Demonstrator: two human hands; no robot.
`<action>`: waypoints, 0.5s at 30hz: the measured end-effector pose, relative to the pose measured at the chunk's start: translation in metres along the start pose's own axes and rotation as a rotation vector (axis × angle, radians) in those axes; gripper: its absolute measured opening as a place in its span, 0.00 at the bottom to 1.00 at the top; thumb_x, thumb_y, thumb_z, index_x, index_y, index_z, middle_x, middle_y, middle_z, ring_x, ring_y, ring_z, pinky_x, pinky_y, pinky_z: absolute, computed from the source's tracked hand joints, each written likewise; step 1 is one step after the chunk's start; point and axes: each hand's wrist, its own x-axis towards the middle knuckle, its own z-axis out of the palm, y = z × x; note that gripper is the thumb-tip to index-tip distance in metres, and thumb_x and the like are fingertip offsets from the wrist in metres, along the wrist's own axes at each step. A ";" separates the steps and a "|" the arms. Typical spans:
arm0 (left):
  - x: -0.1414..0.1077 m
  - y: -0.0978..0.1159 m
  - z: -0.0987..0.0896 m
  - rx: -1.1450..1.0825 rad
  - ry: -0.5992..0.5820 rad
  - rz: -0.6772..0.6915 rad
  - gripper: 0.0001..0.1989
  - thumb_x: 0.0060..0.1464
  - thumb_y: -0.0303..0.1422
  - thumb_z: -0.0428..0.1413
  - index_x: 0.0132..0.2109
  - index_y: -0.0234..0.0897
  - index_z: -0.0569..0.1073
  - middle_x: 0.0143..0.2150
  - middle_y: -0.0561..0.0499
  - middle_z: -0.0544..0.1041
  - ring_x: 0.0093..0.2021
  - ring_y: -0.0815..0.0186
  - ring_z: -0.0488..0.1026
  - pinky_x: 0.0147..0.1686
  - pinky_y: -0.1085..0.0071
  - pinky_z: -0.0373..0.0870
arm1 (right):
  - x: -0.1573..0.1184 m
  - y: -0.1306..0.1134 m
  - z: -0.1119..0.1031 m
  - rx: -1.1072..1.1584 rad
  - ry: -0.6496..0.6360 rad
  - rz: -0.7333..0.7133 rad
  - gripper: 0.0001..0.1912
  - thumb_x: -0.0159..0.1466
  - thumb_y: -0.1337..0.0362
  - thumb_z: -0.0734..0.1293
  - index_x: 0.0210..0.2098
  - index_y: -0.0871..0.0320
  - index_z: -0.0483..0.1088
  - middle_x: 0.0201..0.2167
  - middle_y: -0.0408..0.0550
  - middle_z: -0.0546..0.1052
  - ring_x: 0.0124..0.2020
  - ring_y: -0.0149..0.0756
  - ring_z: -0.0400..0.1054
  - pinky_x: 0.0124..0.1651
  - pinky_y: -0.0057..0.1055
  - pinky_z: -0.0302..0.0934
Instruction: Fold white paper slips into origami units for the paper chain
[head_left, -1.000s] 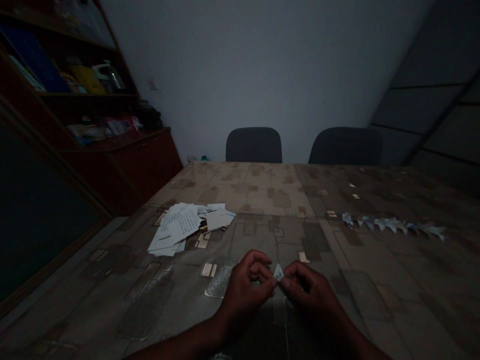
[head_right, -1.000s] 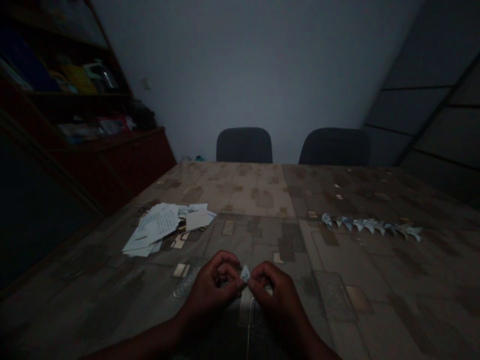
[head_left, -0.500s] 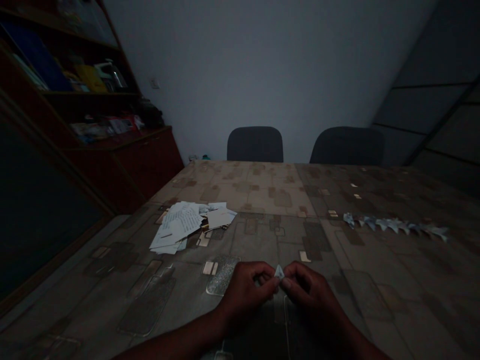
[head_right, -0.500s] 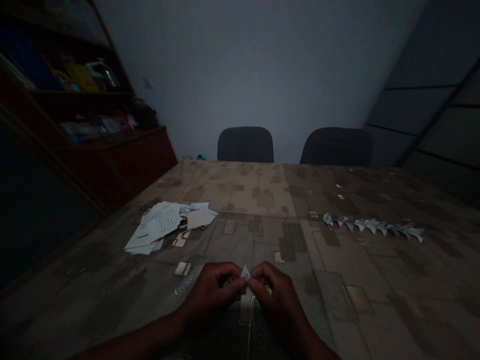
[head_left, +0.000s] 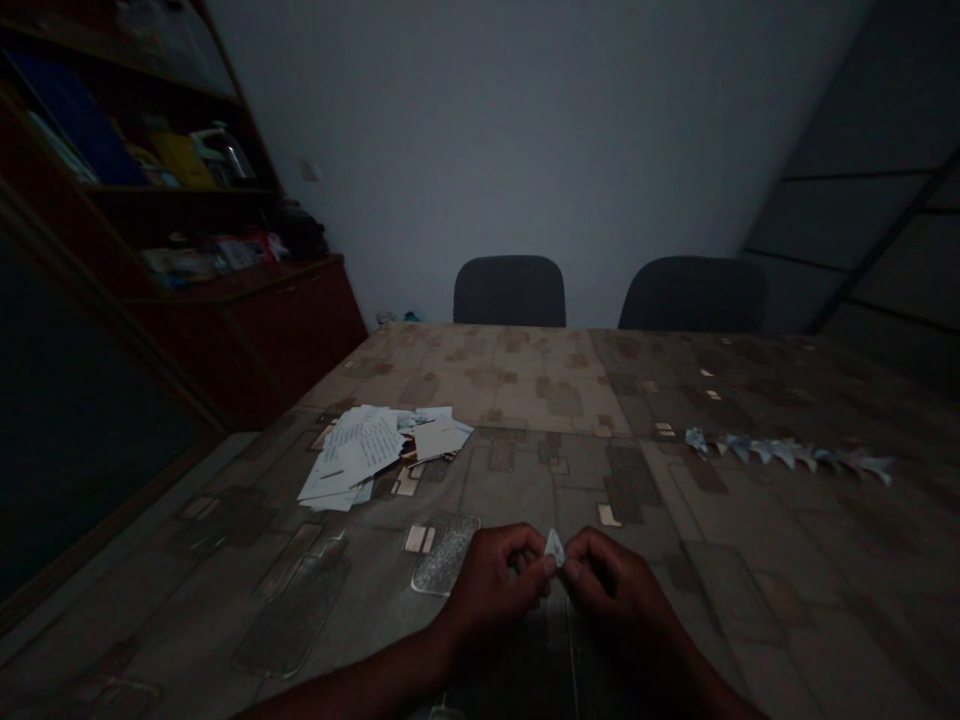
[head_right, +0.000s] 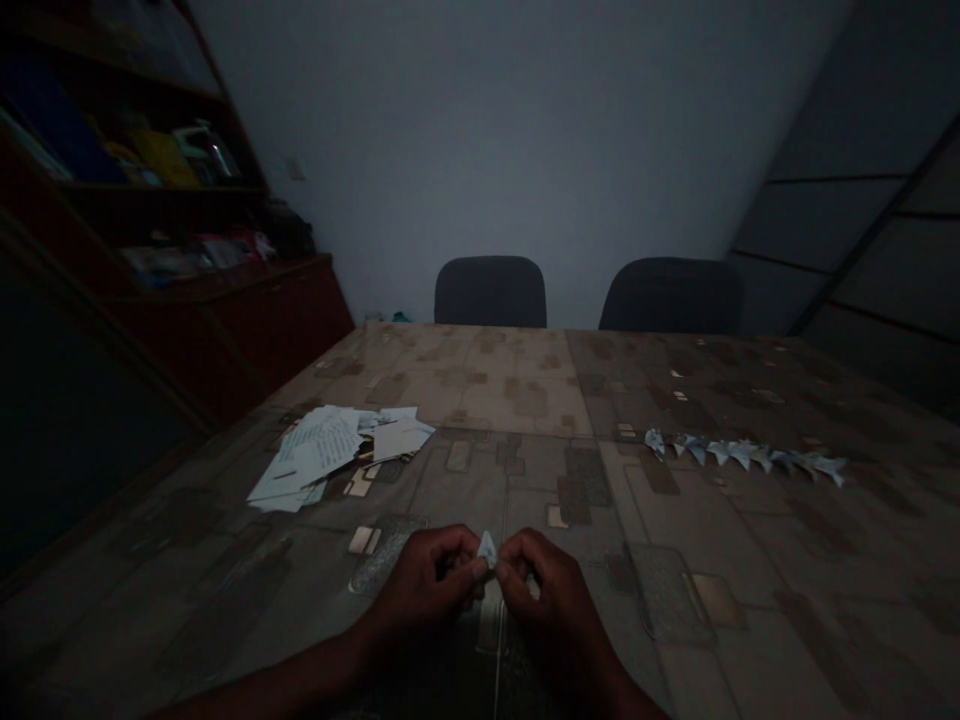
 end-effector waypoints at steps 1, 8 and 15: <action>0.000 0.001 0.000 0.007 -0.006 0.010 0.10 0.51 0.36 0.56 0.27 0.33 0.72 0.20 0.54 0.70 0.22 0.69 0.66 0.25 0.75 0.60 | 0.000 0.000 0.000 -0.006 0.001 -0.008 0.10 0.60 0.60 0.61 0.25 0.56 0.66 0.22 0.41 0.67 0.26 0.33 0.61 0.28 0.28 0.55; 0.000 0.003 0.000 0.019 0.030 0.002 0.09 0.51 0.35 0.55 0.26 0.34 0.69 0.20 0.55 0.69 0.22 0.69 0.65 0.25 0.75 0.59 | -0.001 0.006 -0.002 0.044 -0.012 -0.043 0.10 0.62 0.60 0.61 0.27 0.57 0.68 0.25 0.43 0.70 0.29 0.36 0.64 0.33 0.30 0.58; -0.001 0.010 0.001 0.100 0.068 0.078 0.06 0.46 0.32 0.59 0.28 0.33 0.73 0.23 0.55 0.67 0.26 0.68 0.64 0.27 0.76 0.58 | 0.000 0.008 -0.001 -0.039 0.042 -0.042 0.06 0.58 0.64 0.62 0.25 0.56 0.66 0.22 0.40 0.67 0.26 0.34 0.62 0.29 0.27 0.56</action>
